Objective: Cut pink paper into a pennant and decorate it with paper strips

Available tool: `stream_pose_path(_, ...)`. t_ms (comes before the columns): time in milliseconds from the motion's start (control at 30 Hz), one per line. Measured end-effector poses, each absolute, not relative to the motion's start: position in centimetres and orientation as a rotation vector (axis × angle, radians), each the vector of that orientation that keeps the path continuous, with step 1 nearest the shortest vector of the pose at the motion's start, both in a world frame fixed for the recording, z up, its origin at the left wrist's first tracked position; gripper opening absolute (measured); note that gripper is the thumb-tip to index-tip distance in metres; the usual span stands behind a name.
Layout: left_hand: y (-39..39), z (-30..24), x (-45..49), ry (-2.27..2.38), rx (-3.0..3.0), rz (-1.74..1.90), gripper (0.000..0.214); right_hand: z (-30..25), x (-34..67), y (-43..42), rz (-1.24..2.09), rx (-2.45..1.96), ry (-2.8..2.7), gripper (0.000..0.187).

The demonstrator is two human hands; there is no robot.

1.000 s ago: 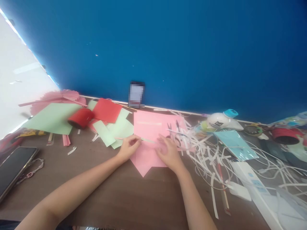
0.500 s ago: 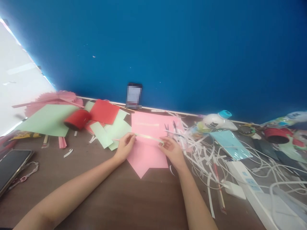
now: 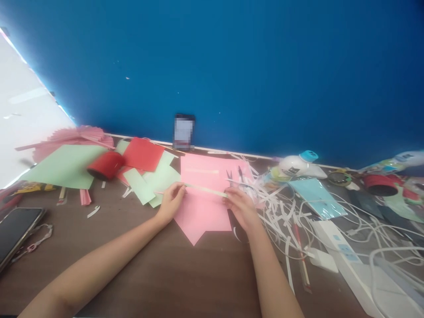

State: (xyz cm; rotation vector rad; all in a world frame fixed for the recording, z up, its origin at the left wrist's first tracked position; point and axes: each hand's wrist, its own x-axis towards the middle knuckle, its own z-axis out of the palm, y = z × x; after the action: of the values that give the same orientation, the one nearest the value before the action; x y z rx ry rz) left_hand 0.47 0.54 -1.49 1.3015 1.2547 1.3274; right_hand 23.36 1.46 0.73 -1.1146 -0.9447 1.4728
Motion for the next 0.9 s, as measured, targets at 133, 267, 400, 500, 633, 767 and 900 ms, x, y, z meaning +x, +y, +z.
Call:
stream_pose_path(133,0.47,-1.20,0.45,1.265,1.280,1.318,0.017,0.53,23.41,1.54,1.444,-1.153,-0.933,0.018)
stream_pose_path(267,0.45,-0.99,0.49,1.265,1.246,1.326,0.017,0.31,23.55,1.67,1.398,-1.178,-0.925,0.019)
stream_pose_path(400,0.42,-0.92,0.44,1.258,1.231,1.317,0.016,0.29,23.68,1.71,1.353,-1.182,-0.903,0.019)
stream_pose_path(500,0.39,-0.84,0.36,1.245,1.217,1.307,0.016,0.41,23.80,1.68,1.367,-1.204,-0.912,0.022)
stream_pose_path(633,0.40,-0.79,0.32,1.236,1.194,1.313,0.016,0.63,23.96,1.60,1.446,-1.183,-0.936,0.024)
stream_pose_path(767,0.44,-0.82,0.35,1.225,1.181,1.313,0.016,0.88,24.04,1.51,1.520,-1.134,-0.983,0.025)
stream_pose_path(900,0.36,-0.84,0.39,1.221,1.210,1.305,0.016,1.03,23.94,1.55,1.547,-1.122,-0.928,0.021)
